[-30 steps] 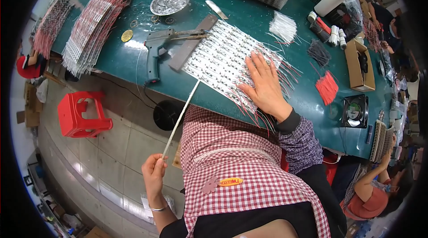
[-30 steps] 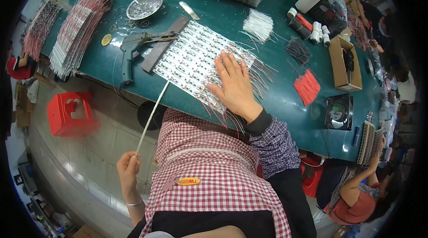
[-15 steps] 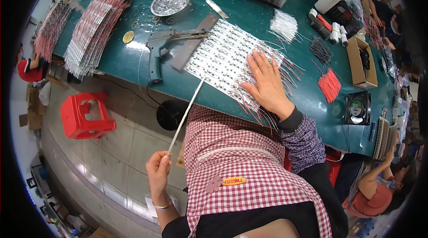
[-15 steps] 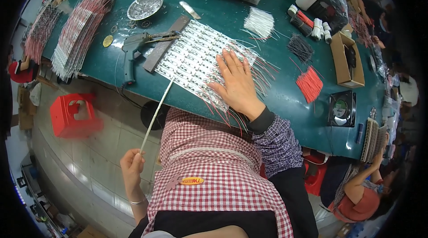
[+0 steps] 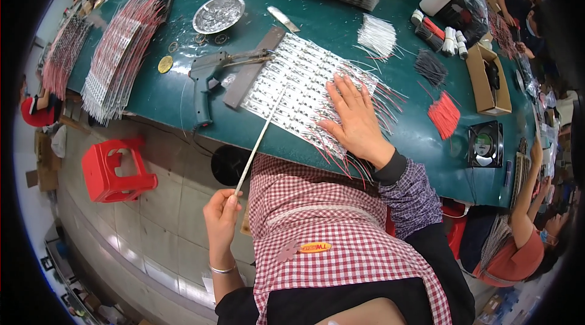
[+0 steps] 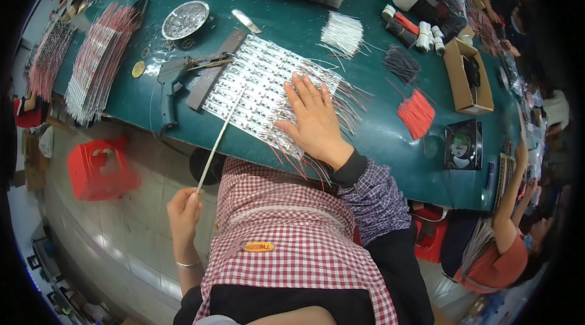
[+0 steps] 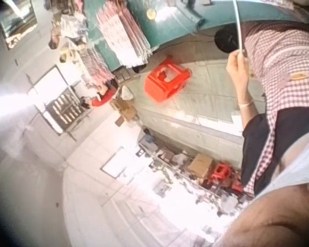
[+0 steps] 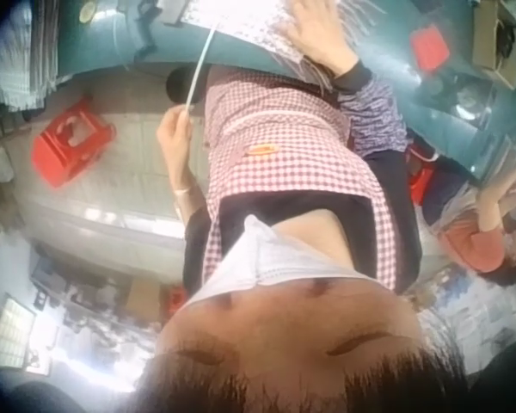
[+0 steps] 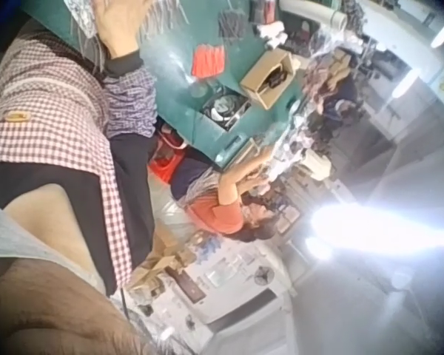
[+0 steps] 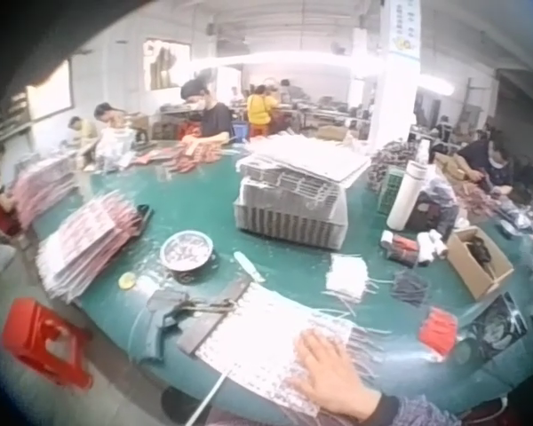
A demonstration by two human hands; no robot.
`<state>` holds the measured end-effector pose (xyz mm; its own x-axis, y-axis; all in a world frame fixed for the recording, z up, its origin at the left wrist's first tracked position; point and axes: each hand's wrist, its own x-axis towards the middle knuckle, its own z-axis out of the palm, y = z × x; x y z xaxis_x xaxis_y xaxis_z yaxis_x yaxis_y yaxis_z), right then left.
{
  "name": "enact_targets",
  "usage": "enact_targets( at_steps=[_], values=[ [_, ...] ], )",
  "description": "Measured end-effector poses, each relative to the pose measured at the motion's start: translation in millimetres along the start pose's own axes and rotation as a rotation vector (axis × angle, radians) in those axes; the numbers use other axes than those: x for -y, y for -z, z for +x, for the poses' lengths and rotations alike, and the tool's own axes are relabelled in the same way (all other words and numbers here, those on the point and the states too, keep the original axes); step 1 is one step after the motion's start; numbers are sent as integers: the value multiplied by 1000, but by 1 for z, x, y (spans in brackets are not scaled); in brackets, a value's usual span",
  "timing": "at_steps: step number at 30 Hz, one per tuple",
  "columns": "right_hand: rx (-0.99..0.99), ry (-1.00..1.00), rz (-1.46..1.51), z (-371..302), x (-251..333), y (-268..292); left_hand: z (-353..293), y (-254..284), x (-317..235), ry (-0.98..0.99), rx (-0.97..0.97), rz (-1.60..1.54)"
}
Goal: The person solders wires onto a circuit board panel using a soldering tool, picks up and arranges bundles of wires on the table, and solders additional wires onto the circuit board.
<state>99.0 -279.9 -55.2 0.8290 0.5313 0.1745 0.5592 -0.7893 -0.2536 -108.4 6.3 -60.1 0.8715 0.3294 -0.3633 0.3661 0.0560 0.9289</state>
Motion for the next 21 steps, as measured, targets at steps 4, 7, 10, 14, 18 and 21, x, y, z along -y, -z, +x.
enact_targets(
  at_steps=[4, 7, 10, 14, 18, 21],
  values=[
    [-14, 4, 7, -1, 0, 1, 18, -12, -5, -50, 17, 20],
    [-2, 0, 20, 1, 2, 4, 30, -19, -12, -54, 38, 17],
    [5, -9, 47, 1, 0, 4, 43, -30, -24, -60, 69, 17],
    [10, -16, 63, 1, -1, 6, 60, -44, -35, -64, 97, 33],
    [69, -7, 121, 1, -1, 18, 75, -52, -41, -114, 91, 87],
    [106, 31, 124, 9, -6, 41, 85, -60, -48, -111, 71, 174]
  ],
)
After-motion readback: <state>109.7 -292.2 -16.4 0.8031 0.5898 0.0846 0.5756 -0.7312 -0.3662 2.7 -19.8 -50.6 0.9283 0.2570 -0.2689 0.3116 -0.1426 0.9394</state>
